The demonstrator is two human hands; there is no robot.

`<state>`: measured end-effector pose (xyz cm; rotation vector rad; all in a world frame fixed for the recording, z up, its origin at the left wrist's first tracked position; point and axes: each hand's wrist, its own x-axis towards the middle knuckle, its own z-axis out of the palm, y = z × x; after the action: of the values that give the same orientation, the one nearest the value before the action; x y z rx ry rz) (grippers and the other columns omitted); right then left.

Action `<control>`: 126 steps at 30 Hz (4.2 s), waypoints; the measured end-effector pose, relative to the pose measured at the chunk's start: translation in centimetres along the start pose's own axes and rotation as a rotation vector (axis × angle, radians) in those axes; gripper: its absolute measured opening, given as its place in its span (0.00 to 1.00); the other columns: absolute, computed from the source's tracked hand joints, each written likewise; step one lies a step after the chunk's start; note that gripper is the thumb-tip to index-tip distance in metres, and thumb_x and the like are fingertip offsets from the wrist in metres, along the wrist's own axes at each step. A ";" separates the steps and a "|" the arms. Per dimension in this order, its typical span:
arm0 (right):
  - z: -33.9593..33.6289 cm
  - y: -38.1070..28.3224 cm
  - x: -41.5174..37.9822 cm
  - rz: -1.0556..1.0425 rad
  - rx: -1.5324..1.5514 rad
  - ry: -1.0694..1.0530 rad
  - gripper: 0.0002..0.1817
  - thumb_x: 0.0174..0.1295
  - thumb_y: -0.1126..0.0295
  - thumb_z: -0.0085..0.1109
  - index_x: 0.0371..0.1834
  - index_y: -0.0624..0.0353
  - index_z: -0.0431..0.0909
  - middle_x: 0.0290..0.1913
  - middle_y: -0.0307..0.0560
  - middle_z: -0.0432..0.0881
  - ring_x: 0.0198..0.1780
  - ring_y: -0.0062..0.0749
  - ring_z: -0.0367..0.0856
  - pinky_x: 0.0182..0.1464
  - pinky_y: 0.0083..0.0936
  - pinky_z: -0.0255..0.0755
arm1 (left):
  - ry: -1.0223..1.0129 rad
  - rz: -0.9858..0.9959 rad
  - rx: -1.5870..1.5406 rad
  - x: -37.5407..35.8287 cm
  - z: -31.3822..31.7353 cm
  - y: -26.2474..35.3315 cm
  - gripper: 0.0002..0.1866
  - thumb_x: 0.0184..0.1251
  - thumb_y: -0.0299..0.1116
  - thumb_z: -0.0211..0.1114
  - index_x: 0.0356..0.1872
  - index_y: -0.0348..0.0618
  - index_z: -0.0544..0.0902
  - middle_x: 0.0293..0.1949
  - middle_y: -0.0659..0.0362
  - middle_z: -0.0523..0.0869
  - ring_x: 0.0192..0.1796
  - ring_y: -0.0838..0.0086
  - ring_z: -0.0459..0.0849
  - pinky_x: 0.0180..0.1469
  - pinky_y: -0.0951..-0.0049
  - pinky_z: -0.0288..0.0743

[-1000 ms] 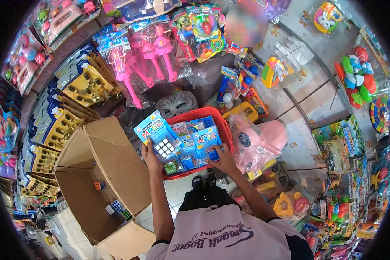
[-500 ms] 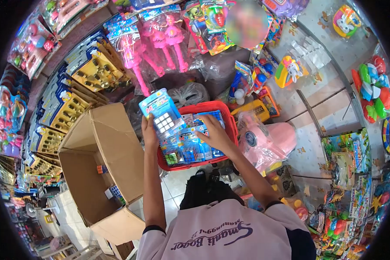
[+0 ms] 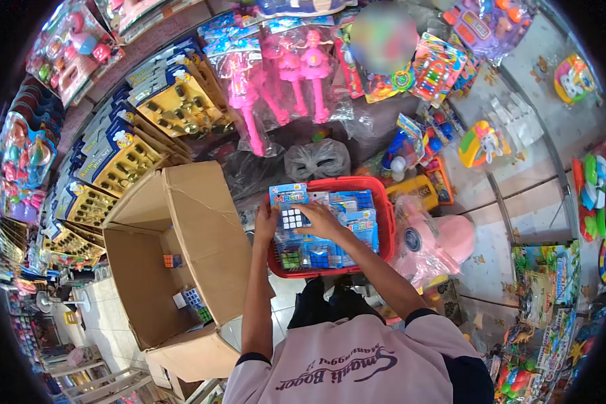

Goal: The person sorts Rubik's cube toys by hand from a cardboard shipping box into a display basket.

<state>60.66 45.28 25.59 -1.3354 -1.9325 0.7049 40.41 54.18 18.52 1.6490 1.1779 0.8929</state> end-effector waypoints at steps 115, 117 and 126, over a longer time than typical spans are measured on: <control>14.9 -37.8 -0.3 0.166 0.440 0.402 0.12 0.65 0.68 0.54 0.46 0.64 0.74 0.42 0.45 0.80 0.48 0.28 0.79 0.51 0.27 0.71 | -0.312 0.319 0.647 -34.4 -40.9 13.5 0.20 0.55 0.44 0.67 0.44 0.42 0.77 0.38 0.55 0.78 0.44 0.61 0.77 0.48 0.64 0.67; 15.3 -38.7 4.0 0.017 0.338 0.091 0.14 0.64 0.67 0.56 0.48 0.64 0.73 0.43 0.48 0.81 0.48 0.31 0.80 0.51 0.28 0.71 | -0.335 0.250 0.625 -34.1 -40.3 13.4 0.18 0.55 0.41 0.68 0.42 0.43 0.76 0.38 0.56 0.78 0.43 0.62 0.77 0.48 0.64 0.67; 26.9 -34.5 18.1 -0.135 -0.238 -1.063 0.30 0.58 0.45 0.55 0.54 0.57 0.74 0.49 0.56 0.80 0.52 0.50 0.78 0.52 0.42 0.71 | -0.423 0.076 0.537 -33.4 -40.5 13.6 0.16 0.53 0.35 0.68 0.40 0.45 0.74 0.37 0.57 0.77 0.45 0.61 0.77 0.49 0.62 0.68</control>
<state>15.31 49.54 38.56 -0.9972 -2.9682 1.3163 -1.59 30.45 43.21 2.1891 1.1121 0.2425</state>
